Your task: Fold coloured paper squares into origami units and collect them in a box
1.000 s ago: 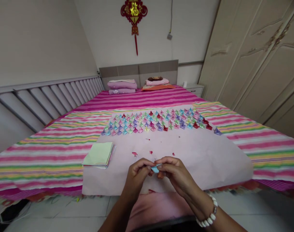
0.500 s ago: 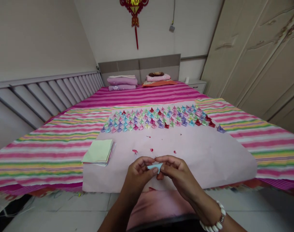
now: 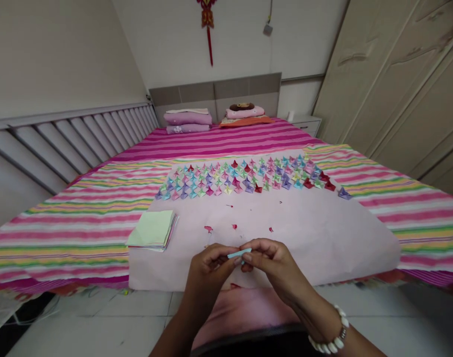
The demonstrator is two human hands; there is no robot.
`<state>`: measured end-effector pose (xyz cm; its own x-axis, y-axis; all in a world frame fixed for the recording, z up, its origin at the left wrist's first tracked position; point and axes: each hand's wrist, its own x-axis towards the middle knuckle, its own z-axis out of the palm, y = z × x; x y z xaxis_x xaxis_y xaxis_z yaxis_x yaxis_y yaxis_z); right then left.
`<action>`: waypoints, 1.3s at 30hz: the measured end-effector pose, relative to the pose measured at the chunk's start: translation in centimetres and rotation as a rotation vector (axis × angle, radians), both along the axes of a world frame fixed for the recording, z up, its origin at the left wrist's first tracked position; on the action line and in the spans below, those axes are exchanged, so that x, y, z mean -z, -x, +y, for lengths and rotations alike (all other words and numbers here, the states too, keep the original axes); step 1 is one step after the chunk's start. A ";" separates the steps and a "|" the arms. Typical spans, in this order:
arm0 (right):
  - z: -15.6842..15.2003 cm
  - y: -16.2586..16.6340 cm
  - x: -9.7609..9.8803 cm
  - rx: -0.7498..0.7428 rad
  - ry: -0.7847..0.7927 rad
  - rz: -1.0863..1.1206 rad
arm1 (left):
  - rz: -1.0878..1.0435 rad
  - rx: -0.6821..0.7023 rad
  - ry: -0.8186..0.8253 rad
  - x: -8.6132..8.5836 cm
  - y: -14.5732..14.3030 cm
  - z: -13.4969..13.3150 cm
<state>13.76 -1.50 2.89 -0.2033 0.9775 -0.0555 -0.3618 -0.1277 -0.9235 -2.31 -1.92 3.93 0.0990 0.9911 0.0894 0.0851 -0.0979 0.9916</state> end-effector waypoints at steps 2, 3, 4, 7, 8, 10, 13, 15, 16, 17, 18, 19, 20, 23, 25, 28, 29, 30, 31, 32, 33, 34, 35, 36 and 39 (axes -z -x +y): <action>0.0 0.0 -0.1 -0.003 -0.012 -0.011 | 0.012 0.003 -0.022 -0.2 0.0 0.0; -0.1 0.0 -0.2 -0.005 -0.022 -0.016 | 0.014 0.002 -0.027 -0.3 0.0 -0.1; -0.1 0.0 -0.3 -0.008 -0.033 -0.018 | 0.014 -0.002 -0.029 -0.4 0.0 -0.1; -0.1 0.1 -0.4 -0.008 -0.056 -0.025 | 0.027 -0.020 -0.012 -0.3 -0.2 -0.1; 0.0 0.2 -0.3 0.001 -0.057 -0.031 | 0.041 -0.030 -0.002 -0.1 -0.3 -0.1; 0.4 0.4 0.3 0.029 -0.056 -0.053 | 0.050 -0.052 0.024 0.7 -0.6 0.2; 1.1 0.7 1.9 0.071 -0.037 -0.084 | 0.001 -0.057 0.101 2.3 -1.0 1.1; 1.5 0.8 2.9 0.088 0.002 -0.091 | -0.031 -0.040 0.163 3.4 -1.0 1.6; 1.6 0.8 3.3 0.083 0.022 -0.092 | -0.039 -0.033 0.187 3.8 -0.9 1.9; 1.6 0.7 3.6 0.071 0.039 -0.089 | -0.047 -0.028 0.208 4.1 -0.7 2.0; 1.7 0.7 3.7 0.049 0.052 -0.082 | -0.057 -0.027 0.228 4.3 -0.5 2.2; 1.7 0.5 3.8 0.023 0.065 -0.074 | -0.070 -0.031 0.248 4.4 -0.3 2.2; 1.7 0.4 3.8 0.001 0.078 -0.062 | -0.089 -0.039 0.267 4.5 -0.1 2.3; 1.8 -0.1 3.9 -0.023 0.120 -0.045 | -0.178 -0.050 0.326 4.6 0.1 2.5; 2.1 -0.4 4.1 -0.016 0.137 -0.043 | -0.249 -0.047 0.372 4.9 -0.1 2.7; 3.1 -0.6 4.9 0.013 0.151 -0.036 | -0.320 -0.036 0.441 5.6 -1.0 3.6; 3.6 -0.6 5.3 0.030 0.154 -0.034 | -0.331 -0.030 0.462 5.8 -1.3 4.0; 4.0 -0.7 5.5 0.044 0.157 -0.034 | -0.338 -0.026 0.483 6.0 -1.7 4.5; 4.5 -0.8 5.8 0.053 0.160 -0.032 | -0.343 -0.024 0.503 6.2 -2.0 4.9; 5.0 -1.0 5.9 0.056 0.161 -0.030 | -0.347 -0.024 0.521 6.4 -2.3 5.4; 5.4 -1.1 6.0 0.054 0.162 -0.024 | -0.347 -0.026 0.534 6.5 -2.5 5.8; 5.8 -1.3 6.1 0.051 0.160 -0.017 | -0.346 -0.028 0.541 6.6 -2.6 6.2; 6.1 -1.6 6.0 0.047 0.155 -0.009 | -0.341 -0.029 0.543 6.6 -2.8 6.6; 6.4 -1.8 6.0 0.044 0.149 0.000 | -0.334 -0.031 0.540 6.6 -2.8 6.9; 6.9 -2.4 6.0 0.039 0.138 0.017 | -0.298 -0.032 0.525 6.5 -3.0 7.6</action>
